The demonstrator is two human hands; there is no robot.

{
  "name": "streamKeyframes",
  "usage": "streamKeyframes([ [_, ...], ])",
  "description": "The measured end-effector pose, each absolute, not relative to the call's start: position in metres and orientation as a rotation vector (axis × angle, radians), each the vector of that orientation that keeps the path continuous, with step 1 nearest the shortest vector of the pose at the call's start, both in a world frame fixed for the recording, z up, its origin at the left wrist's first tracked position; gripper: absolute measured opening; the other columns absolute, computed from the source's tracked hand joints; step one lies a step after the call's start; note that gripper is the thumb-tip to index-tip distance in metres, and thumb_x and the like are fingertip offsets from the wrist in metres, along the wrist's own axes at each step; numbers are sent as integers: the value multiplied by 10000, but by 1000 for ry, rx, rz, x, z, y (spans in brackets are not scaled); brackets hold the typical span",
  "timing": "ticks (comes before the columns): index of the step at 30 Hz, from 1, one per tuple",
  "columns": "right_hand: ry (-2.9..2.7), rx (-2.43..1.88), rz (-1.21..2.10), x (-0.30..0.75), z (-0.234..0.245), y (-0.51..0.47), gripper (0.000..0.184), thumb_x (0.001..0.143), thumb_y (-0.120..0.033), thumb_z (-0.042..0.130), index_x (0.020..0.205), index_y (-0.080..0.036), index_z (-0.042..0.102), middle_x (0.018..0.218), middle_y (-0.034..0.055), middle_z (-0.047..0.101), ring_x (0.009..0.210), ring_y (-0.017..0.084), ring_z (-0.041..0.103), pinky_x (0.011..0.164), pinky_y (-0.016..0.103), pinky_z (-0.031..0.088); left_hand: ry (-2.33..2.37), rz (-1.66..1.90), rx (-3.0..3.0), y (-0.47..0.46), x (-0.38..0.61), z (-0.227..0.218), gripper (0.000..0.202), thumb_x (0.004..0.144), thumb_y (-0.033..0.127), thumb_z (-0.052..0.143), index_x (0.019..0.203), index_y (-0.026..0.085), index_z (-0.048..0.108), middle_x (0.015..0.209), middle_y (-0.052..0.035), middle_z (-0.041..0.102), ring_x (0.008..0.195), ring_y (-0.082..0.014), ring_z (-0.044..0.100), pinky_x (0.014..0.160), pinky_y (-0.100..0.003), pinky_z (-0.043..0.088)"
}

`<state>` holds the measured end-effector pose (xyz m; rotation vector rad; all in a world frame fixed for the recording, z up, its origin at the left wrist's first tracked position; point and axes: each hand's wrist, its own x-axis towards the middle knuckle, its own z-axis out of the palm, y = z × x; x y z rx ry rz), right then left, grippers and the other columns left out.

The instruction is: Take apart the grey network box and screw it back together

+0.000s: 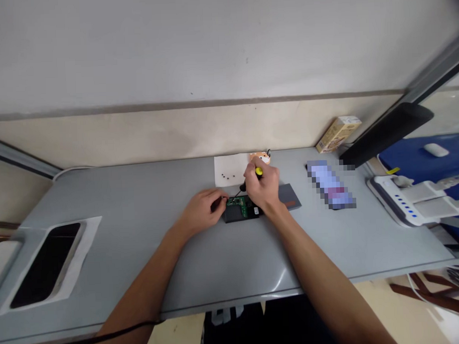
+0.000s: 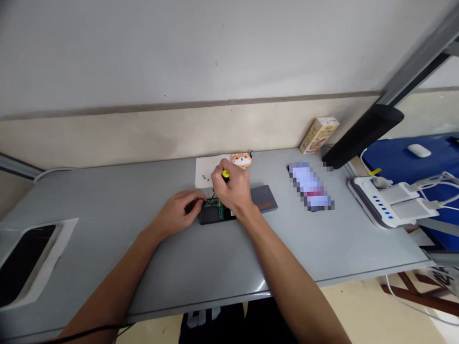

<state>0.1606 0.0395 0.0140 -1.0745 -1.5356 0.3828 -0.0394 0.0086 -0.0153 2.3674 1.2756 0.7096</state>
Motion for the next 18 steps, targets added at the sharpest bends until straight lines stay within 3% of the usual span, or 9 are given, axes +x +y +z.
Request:
streamKeyframes([
  [18, -1526, -1059, 396, 161, 17, 36, 315, 958, -268, 459, 665, -232, 347, 562, -56, 355, 532, 105, 342, 555, 274, 298, 1275, 716, 2363, 9, -39, -16, 187, 976, 208, 519, 1025, 218, 699, 965, -35, 758, 860, -196, 689, 817, -349, 535],
])
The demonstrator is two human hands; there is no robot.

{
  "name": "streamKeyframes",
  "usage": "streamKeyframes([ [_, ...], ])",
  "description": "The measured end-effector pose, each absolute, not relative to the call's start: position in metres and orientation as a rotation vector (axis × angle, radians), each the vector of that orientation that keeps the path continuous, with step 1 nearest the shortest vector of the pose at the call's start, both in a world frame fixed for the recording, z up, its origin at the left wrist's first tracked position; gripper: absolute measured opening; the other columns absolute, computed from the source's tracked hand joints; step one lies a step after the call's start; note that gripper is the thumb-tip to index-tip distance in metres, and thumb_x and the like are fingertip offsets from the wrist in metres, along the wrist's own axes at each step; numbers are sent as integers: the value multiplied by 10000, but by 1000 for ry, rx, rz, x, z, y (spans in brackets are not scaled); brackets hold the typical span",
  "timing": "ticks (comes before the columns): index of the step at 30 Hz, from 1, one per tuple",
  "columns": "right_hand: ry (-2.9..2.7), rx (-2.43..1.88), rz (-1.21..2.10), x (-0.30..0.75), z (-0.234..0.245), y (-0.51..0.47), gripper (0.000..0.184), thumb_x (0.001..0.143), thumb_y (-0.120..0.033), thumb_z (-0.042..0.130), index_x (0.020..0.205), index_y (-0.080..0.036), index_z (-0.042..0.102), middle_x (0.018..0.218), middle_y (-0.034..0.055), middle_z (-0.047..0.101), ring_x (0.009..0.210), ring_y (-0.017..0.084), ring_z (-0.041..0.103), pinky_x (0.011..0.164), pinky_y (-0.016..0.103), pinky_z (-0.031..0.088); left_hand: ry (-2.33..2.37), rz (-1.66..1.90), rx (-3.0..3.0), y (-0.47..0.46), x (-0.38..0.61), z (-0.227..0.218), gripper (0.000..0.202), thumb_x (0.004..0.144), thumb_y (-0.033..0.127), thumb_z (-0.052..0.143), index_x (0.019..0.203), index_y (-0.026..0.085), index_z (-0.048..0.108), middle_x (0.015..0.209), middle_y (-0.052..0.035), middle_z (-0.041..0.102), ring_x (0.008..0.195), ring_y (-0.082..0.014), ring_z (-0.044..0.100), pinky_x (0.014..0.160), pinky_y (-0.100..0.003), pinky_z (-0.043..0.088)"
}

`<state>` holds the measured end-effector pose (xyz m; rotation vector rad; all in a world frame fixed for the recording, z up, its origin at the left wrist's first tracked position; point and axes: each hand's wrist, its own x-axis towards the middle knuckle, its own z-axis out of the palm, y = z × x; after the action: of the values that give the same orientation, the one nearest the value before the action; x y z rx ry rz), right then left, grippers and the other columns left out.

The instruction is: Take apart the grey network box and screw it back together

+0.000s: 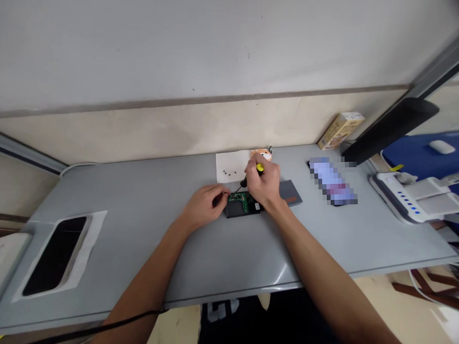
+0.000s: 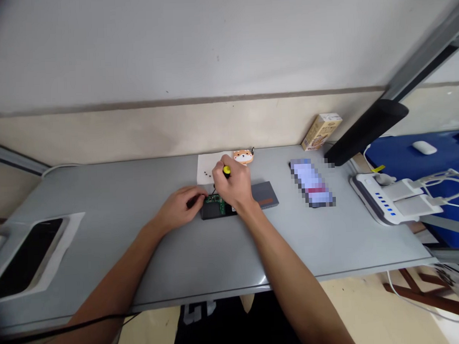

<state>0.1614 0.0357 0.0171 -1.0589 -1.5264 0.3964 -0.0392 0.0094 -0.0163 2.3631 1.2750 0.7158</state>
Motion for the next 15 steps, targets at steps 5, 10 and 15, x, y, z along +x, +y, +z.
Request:
streamKeyframes([
  [5, -1498, -1086, 383, 164, 16, 37, 317, 955, -273, 458, 665, -236, 336, 567, -45, 410, 540, 111, 379, 558, 279, 306, 1267, 702, 2398, 9, -39, -17, 178, 988, 201, 511, 1010, 218, 687, 921, -28, 746, 833, -192, 683, 804, -343, 530],
  [10, -1482, -1076, 428, 164, 16, 36, 317, 954, -264, 464, 665, -237, 336, 563, -43, 436, 533, 110, 391, 555, 275, 323, 1254, 714, 2396, 8, -40, -15, 167, 996, 203, 510, 998, 216, 677, 929, -26, 742, 824, -185, 672, 798, -337, 520],
  [15, -1369, -1086, 472, 165, 18, 36, 303, 947, -250, 461, 654, -230, 385, 563, -46, 428, 527, 108, 384, 537, 269, 310, 1299, 737, 2346, 4, -34, -13, 155, 993, 265, 569, 1091, 228, 683, 964, -26, 694, 849, -181, 644, 810, -338, 518],
])
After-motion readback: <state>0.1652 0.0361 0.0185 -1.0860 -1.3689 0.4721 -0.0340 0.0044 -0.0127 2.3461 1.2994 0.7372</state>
